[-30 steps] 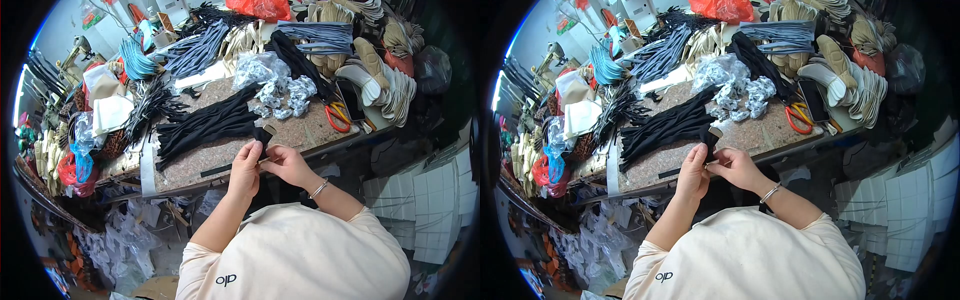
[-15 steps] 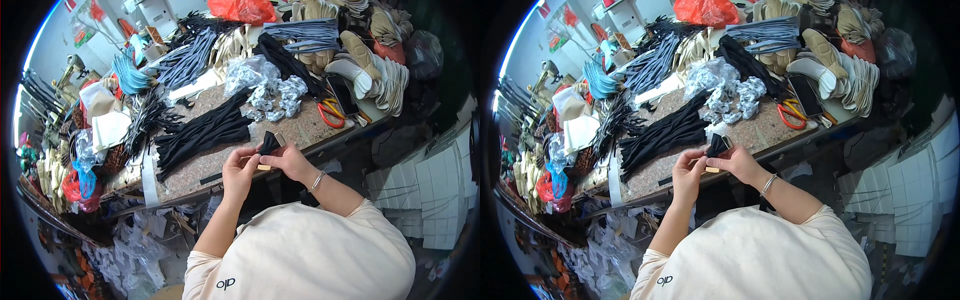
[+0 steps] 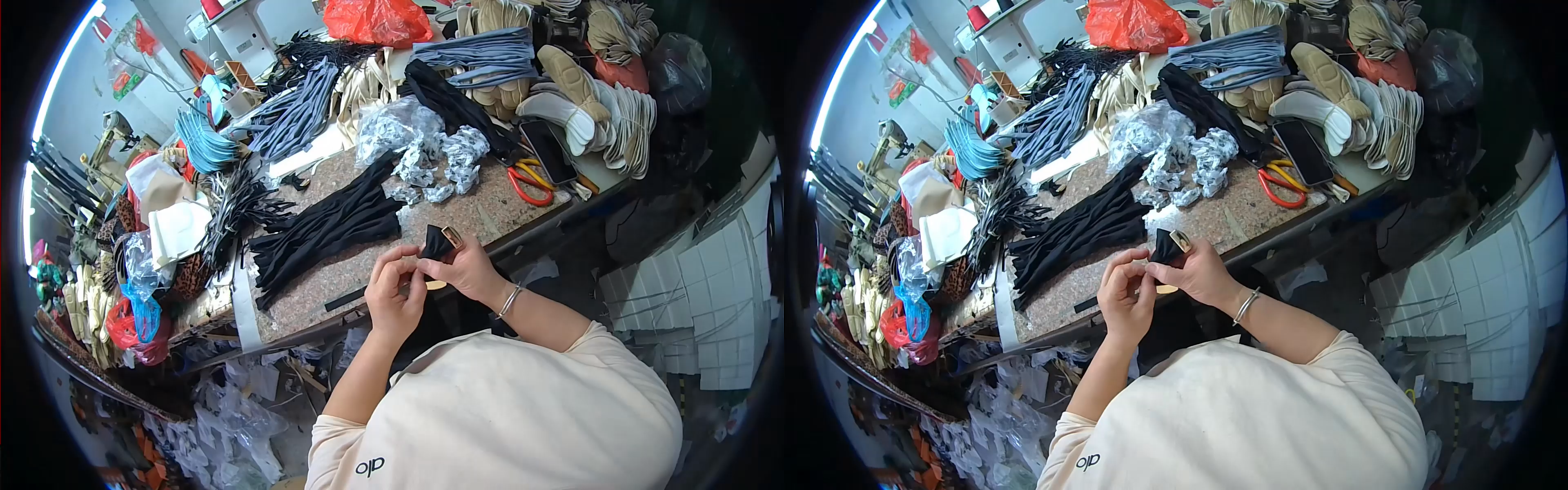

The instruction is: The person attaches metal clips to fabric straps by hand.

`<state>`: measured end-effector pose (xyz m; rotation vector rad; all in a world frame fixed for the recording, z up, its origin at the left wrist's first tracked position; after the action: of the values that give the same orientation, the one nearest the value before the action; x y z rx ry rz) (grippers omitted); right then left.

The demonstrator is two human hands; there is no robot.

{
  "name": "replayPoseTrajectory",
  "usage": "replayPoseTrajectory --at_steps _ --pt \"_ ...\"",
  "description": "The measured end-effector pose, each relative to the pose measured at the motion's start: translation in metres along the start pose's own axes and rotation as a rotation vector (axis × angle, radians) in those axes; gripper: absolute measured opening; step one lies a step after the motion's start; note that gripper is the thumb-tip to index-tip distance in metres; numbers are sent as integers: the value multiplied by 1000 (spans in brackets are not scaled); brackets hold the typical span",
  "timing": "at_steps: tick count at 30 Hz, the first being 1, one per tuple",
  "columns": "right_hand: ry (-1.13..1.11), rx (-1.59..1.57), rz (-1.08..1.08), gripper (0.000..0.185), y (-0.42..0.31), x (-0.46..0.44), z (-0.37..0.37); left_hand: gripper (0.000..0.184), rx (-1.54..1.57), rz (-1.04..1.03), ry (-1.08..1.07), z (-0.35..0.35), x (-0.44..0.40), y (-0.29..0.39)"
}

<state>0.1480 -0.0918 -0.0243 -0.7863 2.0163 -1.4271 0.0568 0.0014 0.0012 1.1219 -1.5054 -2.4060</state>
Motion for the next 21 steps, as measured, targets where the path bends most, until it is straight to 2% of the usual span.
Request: replayPoseTrajectory --at_steps 4,8,14,18,21 --pt "58 -5 -9 9 -2 3 -1 11 -22 -22 40 0 5 3" --pt "29 -137 -62 9 -4 4 -1 9 122 27 57 -1 8 0" --pt "-4 -170 -132 11 1 4 4 14 203 123 -13 -3 7 -5" --pt "180 -213 -72 9 -3 -5 9 25 820 666 222 -19 14 -20" --pt "148 -295 -129 10 -4 -9 13 30 818 663 146 -18 10 -25"
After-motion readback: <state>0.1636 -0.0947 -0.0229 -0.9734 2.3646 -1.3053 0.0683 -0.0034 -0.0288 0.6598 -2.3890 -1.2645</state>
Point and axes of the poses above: each hand's wrist, its own x-axis away from the middle knuckle, its own z-axis out of the back of the hand, y = z × x, the point moved 4 cm from there along -x, towards the middle knuckle, and after that the axes turned 2 degrees about -z, right-handed, at the moved point
